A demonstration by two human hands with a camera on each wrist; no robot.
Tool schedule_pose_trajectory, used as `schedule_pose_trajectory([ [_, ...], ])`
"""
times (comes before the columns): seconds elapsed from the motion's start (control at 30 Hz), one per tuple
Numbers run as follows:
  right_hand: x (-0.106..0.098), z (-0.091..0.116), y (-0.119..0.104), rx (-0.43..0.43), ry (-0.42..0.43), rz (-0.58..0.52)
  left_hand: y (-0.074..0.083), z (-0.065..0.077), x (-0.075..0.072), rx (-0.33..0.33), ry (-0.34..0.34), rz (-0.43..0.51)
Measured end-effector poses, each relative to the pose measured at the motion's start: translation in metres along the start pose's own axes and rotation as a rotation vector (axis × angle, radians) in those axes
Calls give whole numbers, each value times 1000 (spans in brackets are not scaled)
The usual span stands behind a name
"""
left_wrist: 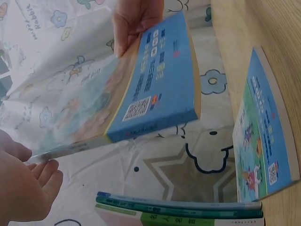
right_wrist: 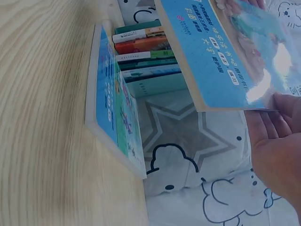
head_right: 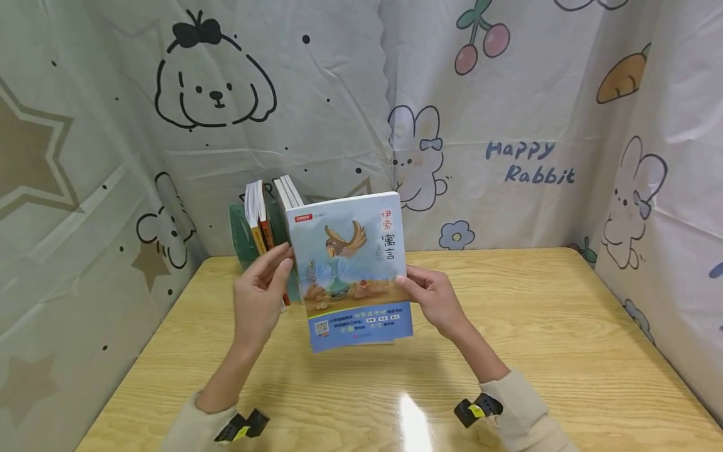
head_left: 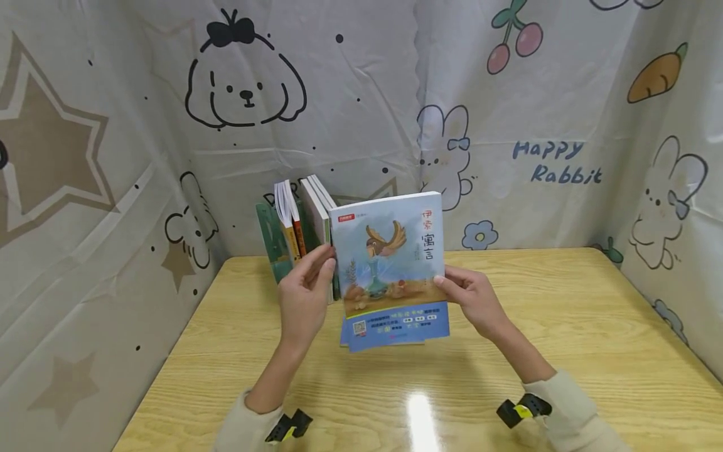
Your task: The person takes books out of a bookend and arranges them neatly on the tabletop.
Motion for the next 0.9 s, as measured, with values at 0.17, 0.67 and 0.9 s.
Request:
schedule_pose_trajectory([
  [0.17,-11,3,5,21,38,-12,-4,-5,-6,24,19,-16],
  [0.67,-32,5,19,101,97,-34,-19,-23,-38,36,227,-104],
  [0.9,-42,10,32,172,120,-21,-45,-30,-50,-14,253,-136],
])
Point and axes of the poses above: each hand's wrist, its own z-axis away from the middle knuckle, its own x-axis out of the palm, y = z × x, the point moved 9 cm from there along -z, towards the middle knuckle, and after that the axes turned 5 degrees about -z, right-handed, at the moved point
